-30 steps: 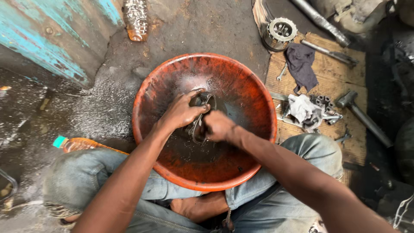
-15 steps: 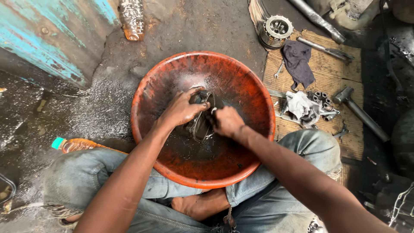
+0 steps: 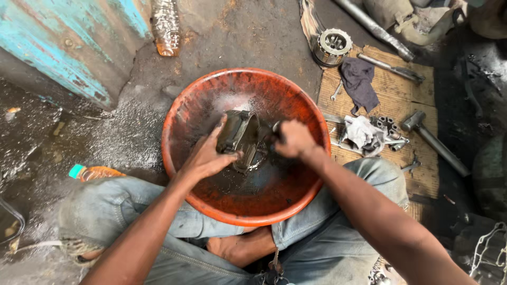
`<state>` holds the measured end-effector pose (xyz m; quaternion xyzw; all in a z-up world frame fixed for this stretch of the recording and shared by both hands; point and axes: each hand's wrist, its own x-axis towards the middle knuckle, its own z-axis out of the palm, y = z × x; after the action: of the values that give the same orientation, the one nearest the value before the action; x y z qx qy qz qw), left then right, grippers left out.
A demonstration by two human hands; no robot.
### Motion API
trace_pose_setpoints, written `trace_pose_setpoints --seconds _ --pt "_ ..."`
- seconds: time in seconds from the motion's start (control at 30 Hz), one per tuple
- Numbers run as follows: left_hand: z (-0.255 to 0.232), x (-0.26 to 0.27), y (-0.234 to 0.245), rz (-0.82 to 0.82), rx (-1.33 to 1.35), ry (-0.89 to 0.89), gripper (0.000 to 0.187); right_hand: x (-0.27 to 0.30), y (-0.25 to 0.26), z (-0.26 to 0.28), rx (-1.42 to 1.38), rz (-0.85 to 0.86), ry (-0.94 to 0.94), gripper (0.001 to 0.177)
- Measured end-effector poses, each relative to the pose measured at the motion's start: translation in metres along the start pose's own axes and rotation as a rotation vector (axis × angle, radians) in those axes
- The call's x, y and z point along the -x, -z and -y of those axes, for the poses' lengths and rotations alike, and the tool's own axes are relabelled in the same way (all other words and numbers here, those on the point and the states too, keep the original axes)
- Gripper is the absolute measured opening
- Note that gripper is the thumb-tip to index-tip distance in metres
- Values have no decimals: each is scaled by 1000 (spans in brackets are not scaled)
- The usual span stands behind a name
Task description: The person scrubs a metal engine part inside a red basin filled with dark liquid using a brush and their hands. They rotate the part to clean different sides and crevices.
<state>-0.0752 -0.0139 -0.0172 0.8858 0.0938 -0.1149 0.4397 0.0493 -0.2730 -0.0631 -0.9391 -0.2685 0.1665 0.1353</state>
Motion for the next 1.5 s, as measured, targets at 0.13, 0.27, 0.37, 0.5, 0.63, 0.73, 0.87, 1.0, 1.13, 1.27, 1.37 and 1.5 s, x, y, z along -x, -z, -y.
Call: trace_pose_setpoints --seconds 0.13,0.27,0.37,0.5,0.63,0.73,0.87,1.0,1.13,1.27,1.37,1.5 --pt "-5 -4 14 -79 46 136 85 -31 3 -27 -148 -129 -168 29" --pt "-6 -41 55 8 93 183 57 -53 -15 -31 -196 -221 -221 30" --pt "-10 -69 57 128 -135 246 60 -61 -32 -11 -73 -134 -226 31" --pt "-12 -77 23 23 -92 163 59 -54 -20 4 -118 43 -89 28" --pt "6 -77 9 -104 60 16 54 -23 -4 13 -201 -35 -107 27" --pt "23 -77 13 -63 136 127 52 -3 -32 64 -573 -203 115 26" --pt "35 -74 14 -151 300 -99 47 -21 -74 125 -398 -203 89 19" --pt "33 -70 16 -87 311 105 48 -37 -78 127 -223 -122 -36 23" --pt "28 -67 18 -161 275 -17 45 -39 -77 128 -416 -208 -20 19" --pt "32 -72 13 -170 332 -153 44 -41 -81 130 -448 -141 -46 23" --pt "34 -78 11 -178 282 -98 45 -52 -73 129 -366 -91 -182 19" --pt "39 -83 11 -139 296 -74 45 -54 -75 129 -454 -156 -74 17"
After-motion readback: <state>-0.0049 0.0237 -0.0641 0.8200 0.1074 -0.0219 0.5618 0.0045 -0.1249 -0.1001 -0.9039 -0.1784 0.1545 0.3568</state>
